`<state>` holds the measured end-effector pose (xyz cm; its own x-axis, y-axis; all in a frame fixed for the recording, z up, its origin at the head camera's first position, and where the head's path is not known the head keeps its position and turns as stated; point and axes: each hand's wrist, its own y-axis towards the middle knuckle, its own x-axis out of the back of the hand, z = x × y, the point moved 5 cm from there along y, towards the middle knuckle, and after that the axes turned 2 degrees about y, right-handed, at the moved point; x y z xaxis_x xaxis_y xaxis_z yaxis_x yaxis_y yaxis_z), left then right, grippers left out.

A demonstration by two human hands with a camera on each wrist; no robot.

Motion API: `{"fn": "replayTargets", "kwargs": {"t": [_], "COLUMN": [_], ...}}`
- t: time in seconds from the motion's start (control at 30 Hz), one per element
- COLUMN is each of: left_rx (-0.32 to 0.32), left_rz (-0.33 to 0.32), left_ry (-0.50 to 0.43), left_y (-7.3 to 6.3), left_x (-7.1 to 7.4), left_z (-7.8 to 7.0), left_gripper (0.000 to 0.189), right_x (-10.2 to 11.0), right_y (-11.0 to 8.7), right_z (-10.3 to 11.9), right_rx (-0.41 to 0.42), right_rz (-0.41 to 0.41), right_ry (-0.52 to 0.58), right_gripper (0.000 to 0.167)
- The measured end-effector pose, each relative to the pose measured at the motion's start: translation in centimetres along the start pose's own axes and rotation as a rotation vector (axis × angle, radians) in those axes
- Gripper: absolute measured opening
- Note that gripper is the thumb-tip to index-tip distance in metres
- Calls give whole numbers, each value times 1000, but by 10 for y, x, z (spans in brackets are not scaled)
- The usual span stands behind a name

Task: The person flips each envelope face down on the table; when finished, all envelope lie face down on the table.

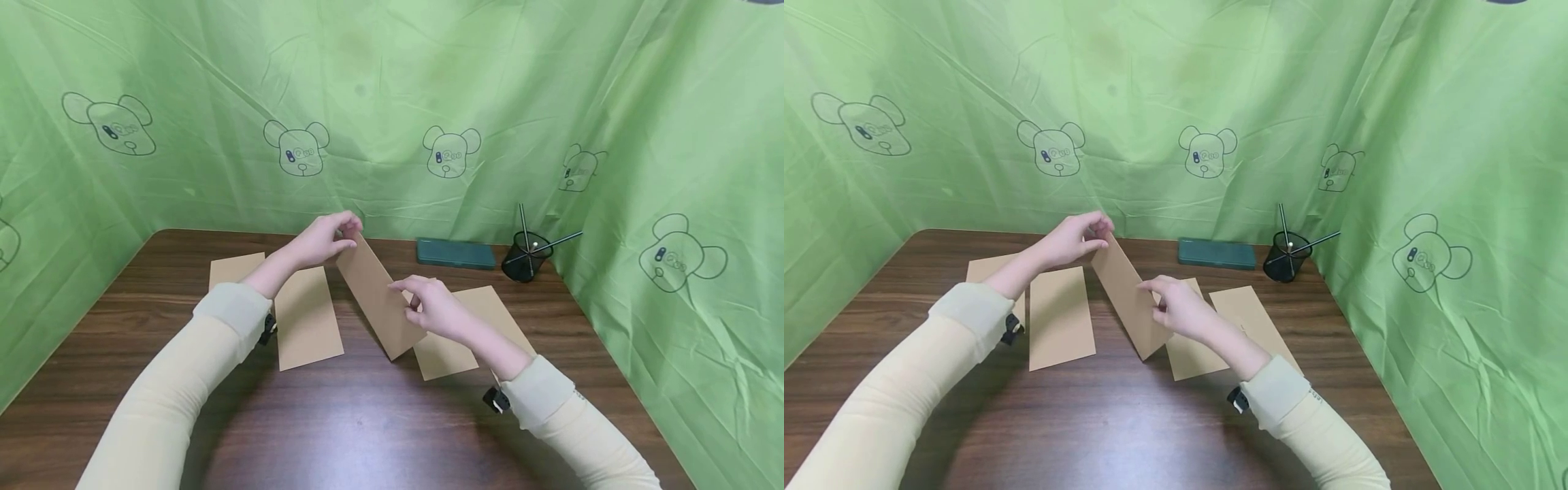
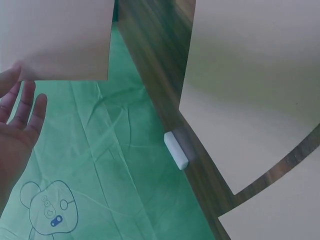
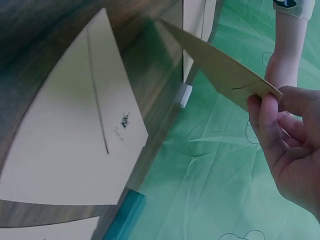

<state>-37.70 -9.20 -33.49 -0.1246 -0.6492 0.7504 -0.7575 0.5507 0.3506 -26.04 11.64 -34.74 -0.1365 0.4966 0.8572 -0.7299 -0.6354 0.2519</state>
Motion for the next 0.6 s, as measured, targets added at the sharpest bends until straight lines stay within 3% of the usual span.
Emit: {"fn": "replayTargets", "kwargs": {"t": [0.23, 0.43, 0.6], "left_rx": [-2, 28, 50], "left_rz": [105, 212, 261], "left_ry": [-60, -64, -91], "left_y": [-5, -13, -20], "left_x": [-7, -19, -29], "left_z": [1, 15, 28], "left_gripper": [47, 48, 50], "right_x": [-3, -5, -13], "right_y": [-8, -14, -19], "right_z": [-11, -23, -30], "right_rx": [-70, -132, -174], "right_rz": [-69, -119, -117], "right_ry": [12, 124, 207], "right_gripper": [47, 47, 50]}}
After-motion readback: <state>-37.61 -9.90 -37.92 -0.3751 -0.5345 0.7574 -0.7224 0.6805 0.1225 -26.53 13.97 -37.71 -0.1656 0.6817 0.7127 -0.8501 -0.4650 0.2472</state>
